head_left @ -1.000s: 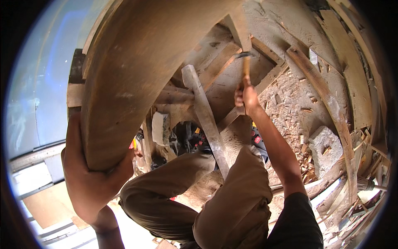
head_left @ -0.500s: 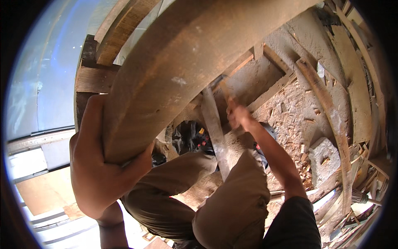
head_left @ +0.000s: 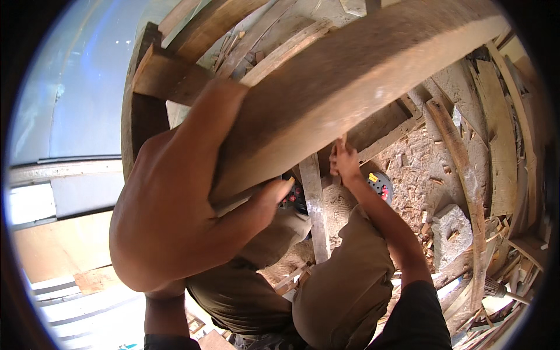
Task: The person hammers nails into wooden planks using a hammer. They retrieve nails from a paint can and repeatedly strike the wood to secure the nails.
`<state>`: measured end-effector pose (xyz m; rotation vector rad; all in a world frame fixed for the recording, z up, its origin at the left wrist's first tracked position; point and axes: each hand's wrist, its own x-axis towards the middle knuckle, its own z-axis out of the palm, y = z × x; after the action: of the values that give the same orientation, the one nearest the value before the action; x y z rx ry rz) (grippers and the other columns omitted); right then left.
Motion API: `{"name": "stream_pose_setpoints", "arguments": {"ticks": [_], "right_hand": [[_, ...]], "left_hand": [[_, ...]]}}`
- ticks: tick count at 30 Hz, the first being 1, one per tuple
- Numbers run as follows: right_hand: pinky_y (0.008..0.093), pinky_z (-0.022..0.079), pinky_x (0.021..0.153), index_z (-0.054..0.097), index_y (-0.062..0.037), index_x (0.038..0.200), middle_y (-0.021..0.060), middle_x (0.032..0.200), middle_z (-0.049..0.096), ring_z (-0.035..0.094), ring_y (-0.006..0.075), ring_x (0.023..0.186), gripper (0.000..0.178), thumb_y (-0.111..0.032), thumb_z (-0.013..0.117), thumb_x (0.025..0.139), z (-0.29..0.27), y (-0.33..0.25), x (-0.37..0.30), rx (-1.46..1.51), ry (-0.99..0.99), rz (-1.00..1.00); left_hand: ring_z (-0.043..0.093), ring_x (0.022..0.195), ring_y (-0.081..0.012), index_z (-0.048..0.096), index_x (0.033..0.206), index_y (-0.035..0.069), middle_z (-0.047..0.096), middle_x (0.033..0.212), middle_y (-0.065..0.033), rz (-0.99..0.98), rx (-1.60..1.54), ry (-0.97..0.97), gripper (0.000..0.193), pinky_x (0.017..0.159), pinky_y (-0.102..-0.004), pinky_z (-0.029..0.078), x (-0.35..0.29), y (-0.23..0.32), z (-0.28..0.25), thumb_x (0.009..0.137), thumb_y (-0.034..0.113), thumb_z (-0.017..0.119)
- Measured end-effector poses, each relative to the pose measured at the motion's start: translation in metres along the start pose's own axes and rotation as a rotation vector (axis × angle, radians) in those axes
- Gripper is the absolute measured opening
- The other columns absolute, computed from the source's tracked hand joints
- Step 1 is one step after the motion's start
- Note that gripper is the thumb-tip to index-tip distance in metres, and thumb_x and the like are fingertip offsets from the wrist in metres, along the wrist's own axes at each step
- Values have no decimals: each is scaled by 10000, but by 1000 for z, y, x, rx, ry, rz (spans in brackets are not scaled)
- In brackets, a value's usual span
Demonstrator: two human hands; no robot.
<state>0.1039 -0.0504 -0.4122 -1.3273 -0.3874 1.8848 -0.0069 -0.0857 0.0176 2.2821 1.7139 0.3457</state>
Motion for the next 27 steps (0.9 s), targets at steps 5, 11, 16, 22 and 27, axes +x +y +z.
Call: {"name": "stream_pose_setpoints", "arguments": {"ticks": [5,11,16,22,27], "right_hand": [[287,335,379,506,-85,803,-6,603,437,401,99,439,454,-493,634,953,-43,-19,6,167,-53,41],[247,301,381,516,-146,852,-53,586,380,354,72,420,344,-446,645,959,-119,-40,-61,-206,147,-34],[275,345,394,542,-86,850,-45,572,393,386,84,436,390,-448,655,940,-104,-56,-95,-459,177,16],[276,422,485,573,7,970,-10,666,467,426,91,527,368,-357,537,1008,-129,-92,-147,-293,158,113],[290,413,467,538,-32,1034,-3,668,429,402,96,513,407,-433,469,1048,-66,-56,-128,-93,-40,143]], "left_hand": [[647,1025,-233,605,1206,-63,684,1080,-149,239,-226,70,601,942,-356,471,-10,-23,-25,676,182,748],[650,868,-261,629,986,-12,660,903,-118,336,-871,900,167,850,-444,530,-35,-176,-36,971,125,534],[574,1024,-193,620,1111,62,612,1036,-78,-516,-1521,733,261,980,-378,427,-75,-474,84,986,248,486],[454,1184,-202,512,1264,85,499,1237,-88,-748,-1540,159,421,1041,-442,363,-17,-426,246,995,392,412],[355,1316,-209,423,1392,104,404,1404,-96,-617,-1408,-102,568,1092,-496,310,71,-415,289,1002,512,350]]}}
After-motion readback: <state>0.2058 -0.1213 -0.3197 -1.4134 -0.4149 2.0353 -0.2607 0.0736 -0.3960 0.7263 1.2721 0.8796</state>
